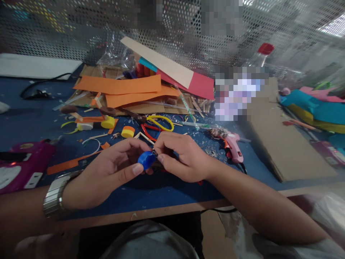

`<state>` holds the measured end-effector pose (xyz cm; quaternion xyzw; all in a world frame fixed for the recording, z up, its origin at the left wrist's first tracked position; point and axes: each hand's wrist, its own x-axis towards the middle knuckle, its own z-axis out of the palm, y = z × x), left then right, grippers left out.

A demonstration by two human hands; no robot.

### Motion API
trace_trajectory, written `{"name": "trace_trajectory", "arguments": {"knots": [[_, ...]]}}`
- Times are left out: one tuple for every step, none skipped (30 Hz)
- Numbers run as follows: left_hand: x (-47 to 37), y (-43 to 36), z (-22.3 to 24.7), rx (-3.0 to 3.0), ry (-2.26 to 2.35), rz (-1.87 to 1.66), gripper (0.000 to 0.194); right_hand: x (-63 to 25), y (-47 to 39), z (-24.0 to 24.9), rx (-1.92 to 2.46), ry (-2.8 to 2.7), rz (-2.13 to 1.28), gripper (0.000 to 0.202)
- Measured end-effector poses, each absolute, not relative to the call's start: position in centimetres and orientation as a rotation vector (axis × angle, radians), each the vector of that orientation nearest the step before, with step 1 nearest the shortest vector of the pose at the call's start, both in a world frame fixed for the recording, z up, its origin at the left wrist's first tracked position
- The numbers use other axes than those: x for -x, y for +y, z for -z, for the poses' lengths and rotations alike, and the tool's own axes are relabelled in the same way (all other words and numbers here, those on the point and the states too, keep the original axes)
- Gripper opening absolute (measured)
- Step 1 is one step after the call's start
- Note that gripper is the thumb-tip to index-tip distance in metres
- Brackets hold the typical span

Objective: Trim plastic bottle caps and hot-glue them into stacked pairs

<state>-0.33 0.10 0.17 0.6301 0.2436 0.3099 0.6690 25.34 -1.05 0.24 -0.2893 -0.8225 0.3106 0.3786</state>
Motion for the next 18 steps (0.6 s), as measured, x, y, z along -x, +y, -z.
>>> {"name": "trace_trajectory", "arguments": {"knots": [[0.3, 0.1, -0.1, -1.409, 0.554, -0.703, 0.025, -25.4, -1.1, -0.1, 0.752, -2.081, -0.787, 0.014], [0.4, 0.2, 0.0, -1.394, 0.562, -0.703, 0.026, -25.4, -1.1, 0.0, 0.763, -2.058, -0.782, 0.015], [0.4, 0.2, 0.2, -1.377, 0.570, -0.699, 0.027, -25.4, -1.1, 0.1, 0.772, -2.033, -0.786, 0.017], [0.5, 0.3, 0.3, -1.357, 0.574, -0.696, 0.027, -25.4, -1.1, 0.2, 0.778, -2.004, -0.796, 0.020], [0.5, 0.3, 0.5, -1.337, 0.575, -0.694, 0.028, -25.5, -1.1, 0.3, 0.782, -1.975, -0.812, 0.023], [0.5, 0.4, 0.7, -1.317, 0.577, -0.691, 0.028, -25.5, -1.0, 0.4, 0.789, -1.950, -0.822, 0.027], [0.5, 0.4, 0.9, -1.296, 0.575, -0.692, 0.028, -25.5, -1.0, 0.4, 0.803, -1.938, -0.819, 0.031], [0.5, 0.5, 1.1, -1.273, 0.570, -0.698, 0.029, -25.5, -1.0, 0.5, 0.827, -1.943, -0.801, 0.035], [0.4, 0.5, 1.2, -1.249, 0.572, -0.705, 0.030, -25.4, -0.9, 0.5, 0.856, -1.954, -0.768, 0.037], [0.3, 0.6, 1.4, -1.222, 0.565, -0.721, 0.031, -25.4, -0.9, 0.4, 0.885, -1.965, -0.727, 0.037], [0.2, 0.6, 1.5, -1.198, 0.563, -0.731, 0.032, -25.3, -0.8, 0.4, 0.910, -1.973, -0.690, 0.035], [0.1, 0.6, 1.6, -1.181, 0.561, -0.738, 0.033, -25.2, -0.8, 0.4, 0.922, -1.972, -0.659, 0.031], [0.1, 0.7, 1.6, -1.174, 0.559, -0.742, 0.034, -25.1, -0.7, 0.3, 0.920, -1.966, -0.640, 0.025], [0.0, 0.7, 1.6, -1.179, 0.562, -0.740, 0.034, -25.1, -0.7, 0.3, 0.905, -1.959, -0.626, 0.021], [0.0, 0.7, 1.5, -1.194, 0.563, -0.736, 0.034, -25.0, -0.7, 0.3, 0.888, -1.959, -0.614, 0.018], [0.0, 0.7, 1.4, -1.212, 0.565, -0.731, 0.033, -25.0, -0.7, 0.2, 0.872, -1.965, -0.597, 0.017], [0.0, 0.7, 1.3, -1.229, 0.567, -0.722, 0.032, -24.9, -0.7, 0.2, 0.858, -1.974, -0.573, 0.017], [0.0, 0.7, 1.1, -1.238, 0.574, -0.712, 0.032, -24.9, -0.7, 0.2, 0.847, -1.983, -0.545, 0.017]]}}
